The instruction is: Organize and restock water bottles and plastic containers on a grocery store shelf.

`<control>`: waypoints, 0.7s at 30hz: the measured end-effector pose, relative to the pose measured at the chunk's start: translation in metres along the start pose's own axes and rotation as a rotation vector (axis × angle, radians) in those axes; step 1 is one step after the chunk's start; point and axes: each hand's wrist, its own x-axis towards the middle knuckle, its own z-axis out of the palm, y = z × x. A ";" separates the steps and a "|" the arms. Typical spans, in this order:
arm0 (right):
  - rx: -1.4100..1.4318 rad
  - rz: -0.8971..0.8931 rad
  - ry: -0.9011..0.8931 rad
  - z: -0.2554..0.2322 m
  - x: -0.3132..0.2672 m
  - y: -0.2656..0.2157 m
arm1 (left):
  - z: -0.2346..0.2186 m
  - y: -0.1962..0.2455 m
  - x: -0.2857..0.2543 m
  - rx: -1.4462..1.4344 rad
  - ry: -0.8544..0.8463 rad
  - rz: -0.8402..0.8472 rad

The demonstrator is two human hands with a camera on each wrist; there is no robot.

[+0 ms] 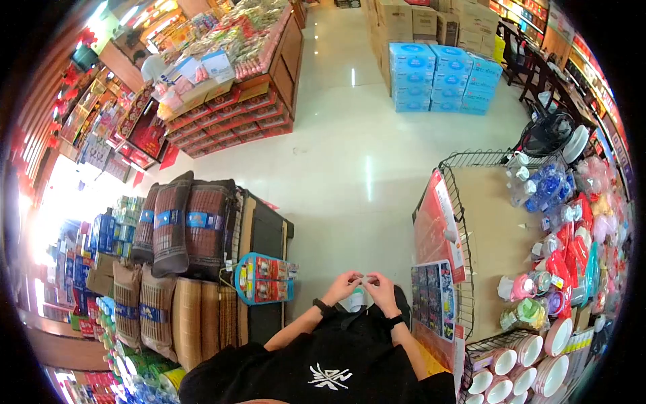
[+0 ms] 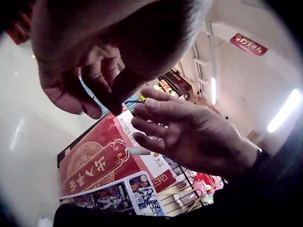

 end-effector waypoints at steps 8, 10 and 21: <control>0.077 0.002 0.098 -0.049 0.066 0.012 | 0.009 0.011 0.100 0.128 -0.074 -0.058; 0.016 -0.017 0.111 -0.063 0.078 0.007 | 0.009 0.015 0.115 -0.002 -0.058 -0.062; 0.140 -0.054 0.119 -0.175 0.190 -0.041 | 0.037 0.076 0.261 0.071 -0.050 0.019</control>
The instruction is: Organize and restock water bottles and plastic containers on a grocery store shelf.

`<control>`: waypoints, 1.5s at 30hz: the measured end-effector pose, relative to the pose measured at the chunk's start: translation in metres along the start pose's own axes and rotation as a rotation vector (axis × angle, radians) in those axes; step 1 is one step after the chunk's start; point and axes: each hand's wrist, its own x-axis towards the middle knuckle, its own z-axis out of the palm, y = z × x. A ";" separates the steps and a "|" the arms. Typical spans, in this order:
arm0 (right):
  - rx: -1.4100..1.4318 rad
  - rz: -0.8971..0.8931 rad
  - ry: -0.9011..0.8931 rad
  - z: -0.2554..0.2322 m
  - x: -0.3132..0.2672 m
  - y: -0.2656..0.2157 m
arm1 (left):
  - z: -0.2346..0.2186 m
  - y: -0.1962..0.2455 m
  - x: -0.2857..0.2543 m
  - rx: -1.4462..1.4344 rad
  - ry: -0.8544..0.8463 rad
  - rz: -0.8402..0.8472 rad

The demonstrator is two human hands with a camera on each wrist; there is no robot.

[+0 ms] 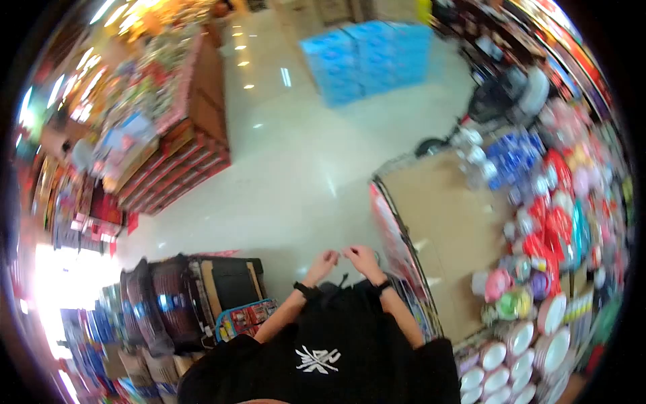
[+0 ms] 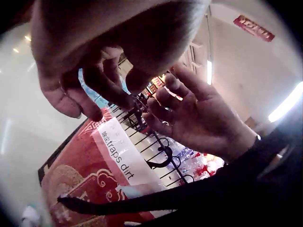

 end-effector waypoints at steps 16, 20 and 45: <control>0.331 0.108 0.211 -0.032 0.073 0.027 | 0.008 0.065 0.083 0.041 -0.266 -0.014; 0.390 0.093 0.331 -0.040 0.091 0.014 | 0.004 0.090 0.118 -0.058 -0.375 0.035; -0.133 0.552 1.498 -0.433 0.106 0.155 | 0.163 0.174 0.188 -0.092 -0.586 0.235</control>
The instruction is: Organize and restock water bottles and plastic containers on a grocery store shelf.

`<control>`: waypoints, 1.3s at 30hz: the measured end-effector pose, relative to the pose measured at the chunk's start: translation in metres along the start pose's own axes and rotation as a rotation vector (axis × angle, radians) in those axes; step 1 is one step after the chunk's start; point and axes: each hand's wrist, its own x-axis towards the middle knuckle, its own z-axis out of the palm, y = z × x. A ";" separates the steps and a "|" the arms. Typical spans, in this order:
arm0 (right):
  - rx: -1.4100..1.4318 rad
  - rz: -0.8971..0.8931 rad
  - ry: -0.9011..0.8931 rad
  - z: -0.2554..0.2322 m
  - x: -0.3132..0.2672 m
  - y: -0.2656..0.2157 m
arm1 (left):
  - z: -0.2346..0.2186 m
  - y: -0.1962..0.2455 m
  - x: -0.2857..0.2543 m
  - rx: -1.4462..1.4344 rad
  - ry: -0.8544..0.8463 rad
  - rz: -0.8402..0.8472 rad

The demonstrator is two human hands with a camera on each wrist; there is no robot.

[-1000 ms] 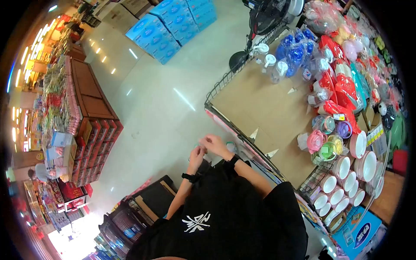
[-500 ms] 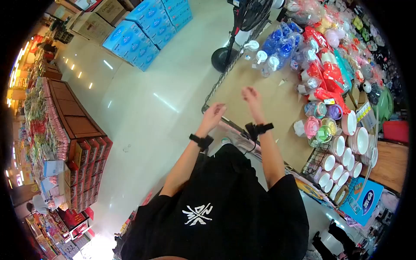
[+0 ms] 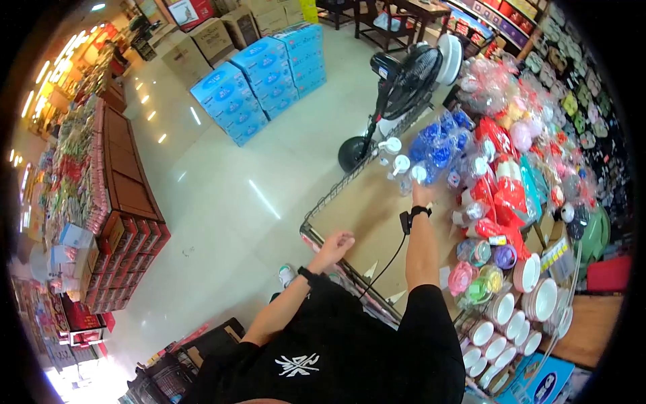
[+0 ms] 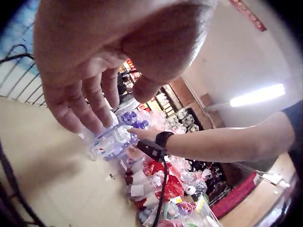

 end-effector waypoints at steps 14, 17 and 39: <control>-0.039 -0.440 0.330 -0.004 -0.033 0.005 | -0.021 -0.026 -0.017 -0.024 0.078 -0.101; 0.298 -0.365 0.089 -0.056 -0.092 -0.038 | -0.024 -0.026 -0.017 0.016 0.030 -0.131; 0.765 0.101 -1.020 -0.111 -0.297 -0.051 | -0.058 0.020 -0.091 -0.249 -0.097 -0.057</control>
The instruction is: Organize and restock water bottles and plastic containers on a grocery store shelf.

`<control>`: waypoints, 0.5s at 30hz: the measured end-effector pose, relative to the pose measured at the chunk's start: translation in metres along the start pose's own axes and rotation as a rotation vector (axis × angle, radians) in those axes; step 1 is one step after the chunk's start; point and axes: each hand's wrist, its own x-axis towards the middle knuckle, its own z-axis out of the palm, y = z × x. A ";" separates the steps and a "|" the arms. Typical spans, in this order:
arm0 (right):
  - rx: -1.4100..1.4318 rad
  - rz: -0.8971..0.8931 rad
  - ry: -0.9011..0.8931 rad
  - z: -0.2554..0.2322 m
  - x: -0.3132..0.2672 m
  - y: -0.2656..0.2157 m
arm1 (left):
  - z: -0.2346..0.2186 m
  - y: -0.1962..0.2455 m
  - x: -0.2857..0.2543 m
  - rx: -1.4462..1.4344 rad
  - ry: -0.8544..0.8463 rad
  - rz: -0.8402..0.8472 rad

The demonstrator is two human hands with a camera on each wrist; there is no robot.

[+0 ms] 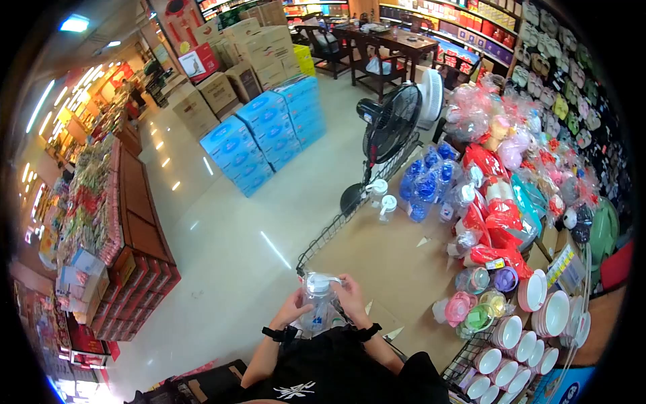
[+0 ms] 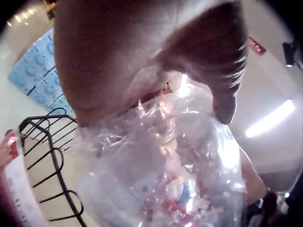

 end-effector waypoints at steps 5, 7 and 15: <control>-0.005 0.076 -0.141 0.012 -0.001 0.031 | -0.002 -0.018 -0.034 -0.060 0.114 -0.051; -0.026 0.077 -0.196 0.021 -0.003 0.053 | -0.005 -0.034 -0.048 -0.021 0.255 -0.125; -0.214 0.254 -0.663 0.049 -0.029 0.074 | -0.003 -0.054 -0.101 -0.193 0.686 -0.138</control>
